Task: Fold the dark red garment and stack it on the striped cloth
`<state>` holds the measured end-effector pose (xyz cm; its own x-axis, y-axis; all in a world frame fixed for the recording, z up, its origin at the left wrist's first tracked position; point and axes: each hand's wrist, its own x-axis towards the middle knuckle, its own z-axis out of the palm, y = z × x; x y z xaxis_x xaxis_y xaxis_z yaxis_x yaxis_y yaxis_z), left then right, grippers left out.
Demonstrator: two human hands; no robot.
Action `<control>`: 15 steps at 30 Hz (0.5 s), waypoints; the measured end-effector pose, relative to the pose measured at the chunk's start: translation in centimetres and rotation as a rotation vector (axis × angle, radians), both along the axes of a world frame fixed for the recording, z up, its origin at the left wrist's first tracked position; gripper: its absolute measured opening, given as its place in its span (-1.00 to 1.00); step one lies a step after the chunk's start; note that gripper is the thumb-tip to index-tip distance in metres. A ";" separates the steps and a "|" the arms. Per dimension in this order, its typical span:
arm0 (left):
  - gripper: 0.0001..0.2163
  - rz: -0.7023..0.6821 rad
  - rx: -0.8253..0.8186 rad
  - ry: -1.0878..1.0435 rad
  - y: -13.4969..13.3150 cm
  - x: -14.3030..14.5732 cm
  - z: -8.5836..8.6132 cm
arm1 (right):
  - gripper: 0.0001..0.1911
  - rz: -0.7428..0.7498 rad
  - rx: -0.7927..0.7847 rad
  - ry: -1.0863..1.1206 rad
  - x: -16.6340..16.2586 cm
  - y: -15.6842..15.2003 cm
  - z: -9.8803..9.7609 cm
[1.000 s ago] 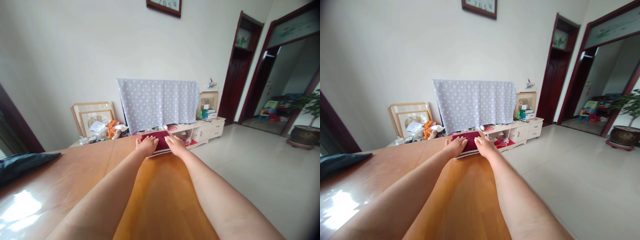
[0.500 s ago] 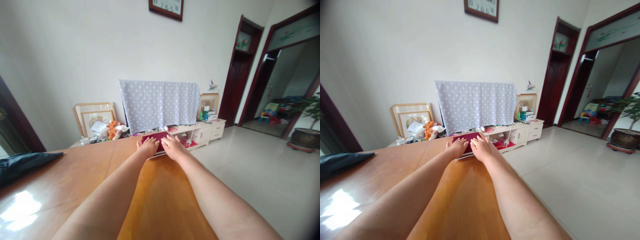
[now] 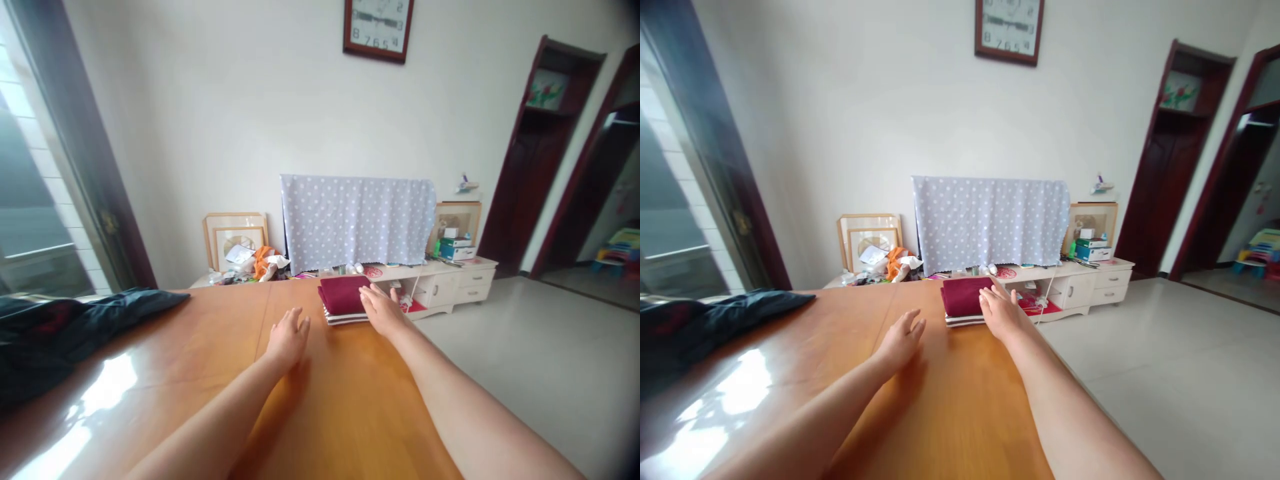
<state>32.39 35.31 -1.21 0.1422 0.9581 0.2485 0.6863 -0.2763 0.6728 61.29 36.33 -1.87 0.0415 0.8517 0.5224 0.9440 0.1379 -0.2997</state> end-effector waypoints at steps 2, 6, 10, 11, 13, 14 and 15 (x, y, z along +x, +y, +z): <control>-0.50 0.031 -0.065 -0.126 -2.5 -3.3 -0.3 | -0.52 -0.012 0.025 0.000 0.0 0.4 -0.2; -0.45 0.105 -0.183 -0.288 -7.0 -8.7 -0.4 | -0.53 -0.004 0.044 -0.010 0.2 0.7 0.8; -0.42 0.117 -0.176 -0.267 -9.9 -11.8 -0.9 | -0.51 -0.092 0.020 0.072 0.5 0.3 3.1; -0.43 0.116 -0.161 -0.252 -10.3 -12.2 -1.0 | -0.50 -0.120 0.016 0.100 0.3 0.0 3.6; -0.44 0.113 -0.132 -0.206 -10.8 -12.4 -1.2 | -0.50 -0.139 0.013 0.125 -0.5 -0.4 4.3; -0.45 0.109 -0.122 -0.176 -11.0 -12.4 -1.3 | -0.51 -0.127 0.015 0.121 -1.2 -0.6 4.5; -0.47 0.103 -0.114 -0.146 -11.1 -12.3 -1.3 | -0.52 -0.104 0.014 0.111 -2.1 -0.8 4.6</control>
<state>20.14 24.26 -2.50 0.0126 0.9889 0.1483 0.6000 -0.1261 0.7900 59.19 35.52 2.73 0.1872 0.8323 0.5218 0.9147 0.0460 -0.4015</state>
